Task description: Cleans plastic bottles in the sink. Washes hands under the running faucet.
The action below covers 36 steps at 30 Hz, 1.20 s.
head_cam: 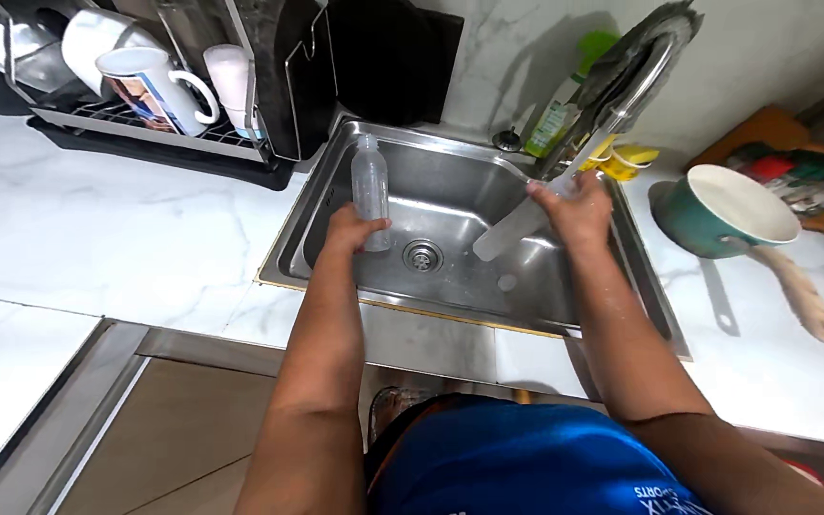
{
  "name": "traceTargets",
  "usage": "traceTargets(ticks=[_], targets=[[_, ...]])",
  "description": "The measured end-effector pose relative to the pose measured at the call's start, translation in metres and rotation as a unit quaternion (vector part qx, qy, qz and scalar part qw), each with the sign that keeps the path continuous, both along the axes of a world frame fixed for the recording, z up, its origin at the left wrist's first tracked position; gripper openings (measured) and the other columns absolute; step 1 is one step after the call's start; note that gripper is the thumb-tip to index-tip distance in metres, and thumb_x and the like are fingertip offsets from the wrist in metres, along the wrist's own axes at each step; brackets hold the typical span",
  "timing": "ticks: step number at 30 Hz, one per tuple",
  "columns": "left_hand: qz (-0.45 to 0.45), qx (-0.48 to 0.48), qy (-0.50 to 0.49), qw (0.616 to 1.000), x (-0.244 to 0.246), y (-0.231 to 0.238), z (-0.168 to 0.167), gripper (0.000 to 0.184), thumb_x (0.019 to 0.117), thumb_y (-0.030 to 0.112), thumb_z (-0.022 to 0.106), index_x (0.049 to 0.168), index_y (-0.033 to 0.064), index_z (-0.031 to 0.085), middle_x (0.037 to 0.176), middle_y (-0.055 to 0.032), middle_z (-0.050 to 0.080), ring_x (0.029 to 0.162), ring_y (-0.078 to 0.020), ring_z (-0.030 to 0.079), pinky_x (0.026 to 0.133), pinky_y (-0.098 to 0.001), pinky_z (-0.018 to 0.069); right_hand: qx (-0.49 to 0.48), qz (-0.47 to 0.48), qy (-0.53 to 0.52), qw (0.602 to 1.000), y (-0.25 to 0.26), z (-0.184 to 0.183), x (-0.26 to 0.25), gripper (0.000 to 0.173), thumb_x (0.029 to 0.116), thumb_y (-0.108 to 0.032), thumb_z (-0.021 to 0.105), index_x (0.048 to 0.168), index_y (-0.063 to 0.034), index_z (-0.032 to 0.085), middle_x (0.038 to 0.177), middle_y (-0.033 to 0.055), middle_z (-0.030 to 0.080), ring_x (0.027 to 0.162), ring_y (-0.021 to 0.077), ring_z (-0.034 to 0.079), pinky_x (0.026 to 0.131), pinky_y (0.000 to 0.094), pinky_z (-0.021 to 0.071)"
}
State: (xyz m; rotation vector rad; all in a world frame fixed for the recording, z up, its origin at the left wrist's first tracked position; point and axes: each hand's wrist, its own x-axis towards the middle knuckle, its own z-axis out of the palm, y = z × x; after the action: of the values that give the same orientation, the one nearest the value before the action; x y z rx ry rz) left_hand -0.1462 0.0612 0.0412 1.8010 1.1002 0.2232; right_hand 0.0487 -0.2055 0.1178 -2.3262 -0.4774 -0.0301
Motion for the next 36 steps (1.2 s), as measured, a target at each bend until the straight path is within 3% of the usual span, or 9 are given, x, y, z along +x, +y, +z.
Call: traceTargets(ticks=[3,5,9,13,18,22,27,31,36], targets=[[-0.003,-0.001,0.005,1.0,-0.001,-0.001,-0.002,0.08,0.0867,0.037,0.084,0.148,0.0026,0.047,0.13,-0.0304,0.06,0.108,-0.0439,0.065,0.088,-0.0612,0.0549,-0.103,0.034,0.073,0.991,0.009,-0.049,0.008,0.073,0.0849,-0.05,0.082,0.125,0.0074,0.063,0.115,0.0327,0.067,0.112,0.0493,0.064,0.097,0.0681,0.048],[-0.002,0.003,-0.008,1.0,0.001,0.003,0.0,0.081,0.0855,0.037,0.085,0.148,0.0013,0.047,0.13,-0.031,0.06,0.11,-0.0455,0.065,0.091,-0.0634,0.0535,-0.114,0.033,0.062,0.991,0.012,-0.027,0.016,0.072,0.0818,-0.054,0.084,0.116,0.0071,0.067,0.108,0.0315,0.068,0.105,0.0484,0.066,0.092,0.069,0.0489],[-0.012,-0.001,-0.001,1.0,0.003,0.0,0.0,0.082,0.0866,0.037,0.084,0.149,0.0001,0.045,0.132,-0.0318,0.059,0.114,-0.047,0.063,0.094,-0.0644,0.0518,-0.072,0.026,0.011,0.997,-0.003,0.026,0.008,0.076,0.0834,-0.048,0.084,0.133,0.0036,0.059,0.12,0.0326,0.065,0.115,0.0498,0.062,0.098,0.0708,0.045],[-0.016,-0.005,0.002,1.0,0.001,-0.001,-0.001,0.081,0.0863,0.037,0.085,0.149,0.0019,0.046,0.132,-0.0309,0.06,0.114,-0.0455,0.064,0.093,-0.0632,0.053,-0.182,0.031,0.077,0.98,0.003,-0.02,0.013,0.07,0.0836,-0.053,0.082,0.114,0.0076,0.067,0.112,0.0319,0.068,0.11,0.0497,0.064,0.094,0.0703,0.0472],[-0.026,0.004,0.008,1.0,0.004,0.0,-0.003,0.084,0.0859,0.039,0.084,0.15,0.0017,0.045,0.127,-0.0313,0.061,0.107,-0.0451,0.065,0.089,-0.0625,0.0535,-0.116,0.015,0.019,0.993,0.0,0.023,0.006,0.073,0.0825,-0.052,0.083,0.124,0.0046,0.064,0.114,0.032,0.067,0.111,0.0505,0.063,0.095,0.072,0.0452],[-0.03,0.005,0.017,0.999,0.001,-0.003,-0.001,0.083,0.087,0.04,0.083,0.15,0.0012,0.045,0.13,-0.031,0.06,0.109,-0.0444,0.065,0.09,-0.0614,0.0538,-0.206,0.046,0.086,0.974,0.013,-0.035,0.013,0.066,0.0847,-0.054,0.081,0.11,0.0061,0.07,0.112,0.03,0.069,0.111,0.0478,0.065,0.096,0.069,0.0483],[-0.029,0.004,0.009,1.0,0.003,-0.002,-0.002,0.076,0.0874,0.039,0.083,0.145,0.0023,0.05,0.125,-0.0301,0.062,0.103,-0.0427,0.066,0.086,-0.0607,0.054,-0.125,0.021,0.053,0.99,0.004,0.008,0.006,0.074,0.0814,-0.05,0.085,0.125,0.0059,0.063,0.118,0.032,0.066,0.115,0.0497,0.062,0.098,0.07,0.0459],[-0.033,0.01,0.025,0.999,0.002,-0.003,-0.003,0.079,0.0877,0.039,0.083,0.147,0.0019,0.048,0.128,-0.0304,0.061,0.107,-0.0437,0.065,0.089,-0.0606,0.0539,-0.16,0.041,0.111,0.98,0.011,-0.04,0.011,0.065,0.083,-0.048,0.085,0.115,0.0064,0.069,0.115,0.0303,0.068,0.114,0.0471,0.064,0.099,0.0685,0.0466],[-0.03,0.002,0.014,0.999,0.001,-0.002,0.0,0.075,0.089,0.037,0.082,0.145,-0.0006,0.048,0.129,-0.0327,0.059,0.11,-0.0469,0.063,0.091,-0.0641,0.0524,-0.058,0.006,0.068,0.996,0.001,-0.001,0.005,0.073,0.0843,-0.048,0.083,0.126,0.0077,0.061,0.116,0.0315,0.066,0.113,0.0458,0.063,0.098,0.0654,0.0466]])
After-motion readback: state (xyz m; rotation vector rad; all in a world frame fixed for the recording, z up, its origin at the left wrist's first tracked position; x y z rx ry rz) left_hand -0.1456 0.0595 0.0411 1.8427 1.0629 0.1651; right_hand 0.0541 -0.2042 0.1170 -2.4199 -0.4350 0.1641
